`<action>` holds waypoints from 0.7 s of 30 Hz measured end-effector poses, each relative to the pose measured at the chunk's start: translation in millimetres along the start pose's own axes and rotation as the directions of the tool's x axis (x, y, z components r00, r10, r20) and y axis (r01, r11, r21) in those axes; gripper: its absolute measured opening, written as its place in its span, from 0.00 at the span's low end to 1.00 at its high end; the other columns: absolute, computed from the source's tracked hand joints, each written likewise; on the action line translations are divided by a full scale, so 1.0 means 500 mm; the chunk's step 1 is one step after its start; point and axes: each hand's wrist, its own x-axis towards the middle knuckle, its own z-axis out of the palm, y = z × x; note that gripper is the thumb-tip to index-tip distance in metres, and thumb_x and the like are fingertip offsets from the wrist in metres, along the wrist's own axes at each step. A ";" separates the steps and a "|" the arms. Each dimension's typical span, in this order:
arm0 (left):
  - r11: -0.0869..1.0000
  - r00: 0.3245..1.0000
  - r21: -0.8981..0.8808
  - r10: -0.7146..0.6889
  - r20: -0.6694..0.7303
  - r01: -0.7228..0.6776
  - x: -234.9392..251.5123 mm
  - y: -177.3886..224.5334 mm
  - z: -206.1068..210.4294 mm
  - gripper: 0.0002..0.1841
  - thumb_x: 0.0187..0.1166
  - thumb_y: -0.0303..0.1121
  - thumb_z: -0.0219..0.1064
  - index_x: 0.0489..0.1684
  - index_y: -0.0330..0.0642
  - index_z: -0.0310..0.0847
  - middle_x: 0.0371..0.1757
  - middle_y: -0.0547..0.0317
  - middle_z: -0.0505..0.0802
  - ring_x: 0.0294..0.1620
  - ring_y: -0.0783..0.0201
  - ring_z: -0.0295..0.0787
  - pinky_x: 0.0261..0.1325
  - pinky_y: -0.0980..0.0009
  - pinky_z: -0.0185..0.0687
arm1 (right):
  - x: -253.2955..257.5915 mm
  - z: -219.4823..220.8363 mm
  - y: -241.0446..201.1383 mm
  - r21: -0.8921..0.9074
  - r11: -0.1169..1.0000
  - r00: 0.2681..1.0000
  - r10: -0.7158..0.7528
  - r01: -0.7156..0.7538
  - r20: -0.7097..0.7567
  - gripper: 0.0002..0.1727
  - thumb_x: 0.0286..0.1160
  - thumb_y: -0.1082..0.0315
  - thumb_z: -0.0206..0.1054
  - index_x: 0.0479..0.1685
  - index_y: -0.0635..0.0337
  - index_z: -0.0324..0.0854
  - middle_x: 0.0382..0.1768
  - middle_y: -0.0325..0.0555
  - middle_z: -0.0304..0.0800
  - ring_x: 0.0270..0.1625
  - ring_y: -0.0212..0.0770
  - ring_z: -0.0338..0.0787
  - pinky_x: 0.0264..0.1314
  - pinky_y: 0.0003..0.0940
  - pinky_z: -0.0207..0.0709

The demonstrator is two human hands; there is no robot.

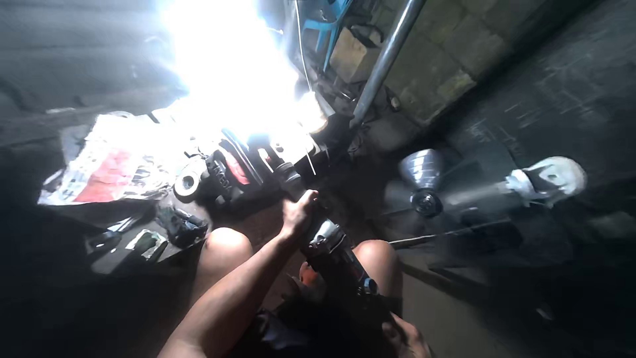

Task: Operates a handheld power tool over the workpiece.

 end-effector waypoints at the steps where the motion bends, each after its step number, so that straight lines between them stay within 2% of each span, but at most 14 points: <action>1: 1.000 1.000 0.009 0.001 -0.009 -0.001 0.004 -0.002 0.002 0.17 0.72 0.35 0.78 0.50 0.33 0.82 0.30 0.53 0.93 0.30 0.62 0.92 0.37 0.63 0.91 | 0.000 0.000 -0.002 -0.005 1.000 1.000 0.003 -0.003 -0.002 0.38 0.86 0.38 0.55 0.58 0.72 0.85 0.44 0.46 0.95 0.47 0.23 0.91 0.58 0.28 0.86; 3: 0.999 1.000 0.039 -0.004 -0.028 0.005 0.010 -0.007 0.003 0.19 0.70 0.36 0.80 0.50 0.34 0.81 0.30 0.54 0.93 0.30 0.63 0.92 0.37 0.63 0.90 | 0.000 -0.001 -0.007 -0.009 1.000 1.000 0.020 -0.020 -0.009 0.38 0.86 0.38 0.54 0.57 0.72 0.85 0.42 0.44 0.94 0.45 0.22 0.90 0.56 0.26 0.86; 5: 0.999 1.000 0.052 -0.009 -0.022 0.010 0.003 -0.003 0.000 0.18 0.71 0.38 0.79 0.48 0.34 0.82 0.30 0.54 0.93 0.31 0.63 0.92 0.38 0.63 0.90 | -0.002 -0.002 -0.008 -0.016 0.999 0.999 0.033 -0.033 -0.009 0.38 0.85 0.39 0.55 0.57 0.73 0.85 0.43 0.46 0.94 0.46 0.23 0.91 0.57 0.27 0.85; 7: 0.999 1.000 0.026 -0.028 -0.008 0.028 -0.016 0.010 -0.006 0.13 0.75 0.39 0.76 0.39 0.36 0.87 0.28 0.56 0.93 0.29 0.64 0.91 0.36 0.64 0.89 | -0.004 0.000 -0.001 -0.017 1.000 1.000 0.012 -0.012 -0.001 0.38 0.85 0.40 0.56 0.60 0.75 0.84 0.47 0.49 0.95 0.49 0.24 0.91 0.61 0.28 0.84; 9: 0.994 0.996 -0.074 -0.072 0.056 0.076 -0.037 0.017 -0.017 0.13 0.83 0.39 0.68 0.37 0.35 0.88 0.29 0.54 0.93 0.31 0.62 0.91 0.39 0.63 0.90 | -0.006 0.001 0.015 -0.024 1.000 1.000 -0.009 0.009 0.013 0.35 0.85 0.42 0.57 0.62 0.71 0.85 0.47 0.48 0.96 0.49 0.28 0.93 0.61 0.33 0.86; 12: 0.979 0.986 -0.158 -0.105 0.133 0.126 -0.058 0.017 -0.036 0.18 0.91 0.39 0.56 0.39 0.36 0.87 0.29 0.54 0.92 0.32 0.63 0.90 0.39 0.67 0.88 | -0.007 0.002 0.035 -0.086 0.996 0.999 -0.025 0.028 0.032 0.30 0.85 0.47 0.59 0.61 0.69 0.86 0.43 0.53 0.95 0.45 0.37 0.94 0.56 0.43 0.88; 14: 0.979 0.985 -0.170 -0.086 0.149 0.111 -0.064 0.011 -0.049 0.18 0.93 0.39 0.52 0.42 0.36 0.85 0.30 0.56 0.92 0.32 0.65 0.90 0.39 0.70 0.88 | -0.006 0.005 0.036 -0.120 0.991 0.998 -0.045 0.050 0.041 0.31 0.85 0.44 0.59 0.58 0.69 0.86 0.40 0.53 0.95 0.43 0.40 0.95 0.52 0.46 0.89; 17: 0.971 0.989 -0.233 -0.027 0.143 0.060 -0.061 -0.006 -0.063 0.16 0.93 0.36 0.50 0.41 0.38 0.83 0.28 0.58 0.91 0.32 0.66 0.91 0.43 0.69 0.90 | -0.006 0.008 0.037 -0.163 0.984 0.997 -0.065 0.071 0.044 0.34 0.85 0.40 0.57 0.56 0.67 0.87 0.35 0.53 0.94 0.38 0.42 0.95 0.45 0.48 0.89; 19: 0.965 0.992 -0.253 -0.033 0.123 0.064 -0.062 -0.006 -0.062 0.17 0.92 0.35 0.50 0.38 0.38 0.83 0.27 0.58 0.90 0.31 0.65 0.90 0.41 0.69 0.89 | -0.008 0.010 0.034 -0.189 0.979 0.997 -0.066 0.072 0.037 0.33 0.86 0.42 0.57 0.56 0.69 0.87 0.33 0.55 0.94 0.36 0.45 0.95 0.42 0.51 0.89; 21: 0.963 0.988 -0.258 -0.042 0.148 0.079 -0.059 -0.004 -0.059 0.17 0.92 0.36 0.50 0.38 0.37 0.83 0.27 0.57 0.91 0.31 0.65 0.90 0.41 0.69 0.89 | -0.009 0.012 0.036 -0.208 0.975 0.997 -0.075 0.080 0.031 0.33 0.86 0.42 0.57 0.55 0.68 0.86 0.31 0.54 0.93 0.35 0.43 0.95 0.41 0.49 0.89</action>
